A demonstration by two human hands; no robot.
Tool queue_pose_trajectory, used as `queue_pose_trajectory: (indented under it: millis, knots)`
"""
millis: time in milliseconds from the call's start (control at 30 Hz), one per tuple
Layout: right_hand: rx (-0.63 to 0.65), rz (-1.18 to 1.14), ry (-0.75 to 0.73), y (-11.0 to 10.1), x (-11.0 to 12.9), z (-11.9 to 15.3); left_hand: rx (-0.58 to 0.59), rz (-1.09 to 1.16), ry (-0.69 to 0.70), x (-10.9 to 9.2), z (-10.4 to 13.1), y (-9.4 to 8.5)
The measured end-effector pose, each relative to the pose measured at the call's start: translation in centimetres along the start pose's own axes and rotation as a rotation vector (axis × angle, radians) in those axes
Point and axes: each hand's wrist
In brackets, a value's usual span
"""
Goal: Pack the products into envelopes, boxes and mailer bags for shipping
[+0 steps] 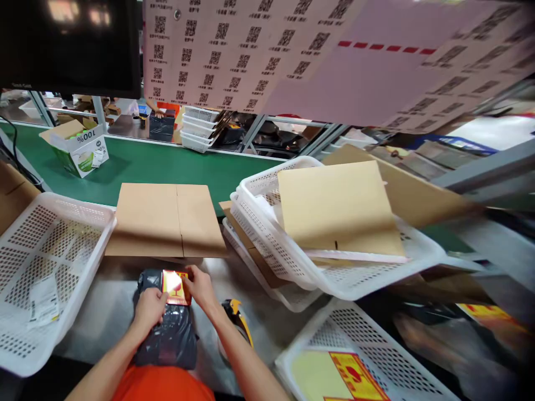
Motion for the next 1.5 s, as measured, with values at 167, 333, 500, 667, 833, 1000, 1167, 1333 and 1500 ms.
queue_pose_trajectory:
  millis: [167,333,500,667,833,1000,1167,1333,1500]
  knots:
    - [0.009,0.044,-0.009,-0.1,0.2,-0.2,0.005,0.011,-0.012,-0.3,-0.1,0.1]
    - [0.026,0.16,-0.022,0.1,0.9,-0.2,0.006,-0.024,-0.031,-0.7,-0.2,-0.1]
    - [0.033,0.284,-0.024,0.2,2.2,0.4,0.015,-0.12,-0.034,-1.6,0.0,-0.1]
    - [0.009,0.374,0.025,0.3,3.7,1.1,-0.065,-0.311,-0.032,-2.5,0.1,-0.8]
    - [-0.139,0.47,0.088,0.2,4.3,2.0,-0.065,-0.502,-0.029,-1.8,1.3,-3.4]
    - [-0.057,0.429,-0.483,1.9,2.2,3.3,-0.104,-0.449,0.005,0.7,3.6,-3.5]
    - [0.063,0.48,-0.508,4.0,1.3,1.0,0.009,-0.303,0.157,2.0,8.3,-4.5]
    - [-0.087,0.541,-0.421,6.0,1.9,-1.6,0.332,-0.054,0.427,0.2,15.5,-14.1]
    - [-0.228,0.528,-0.413,8.2,0.6,1.4,-0.383,-0.3,0.225,1.3,13.3,-26.5]
Point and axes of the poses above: each hand's wrist, its own z-axis away from the middle knuckle, its own y-axis out of the palm, x = y × z, and after that the axes turned 8 degrees about z, right-handed
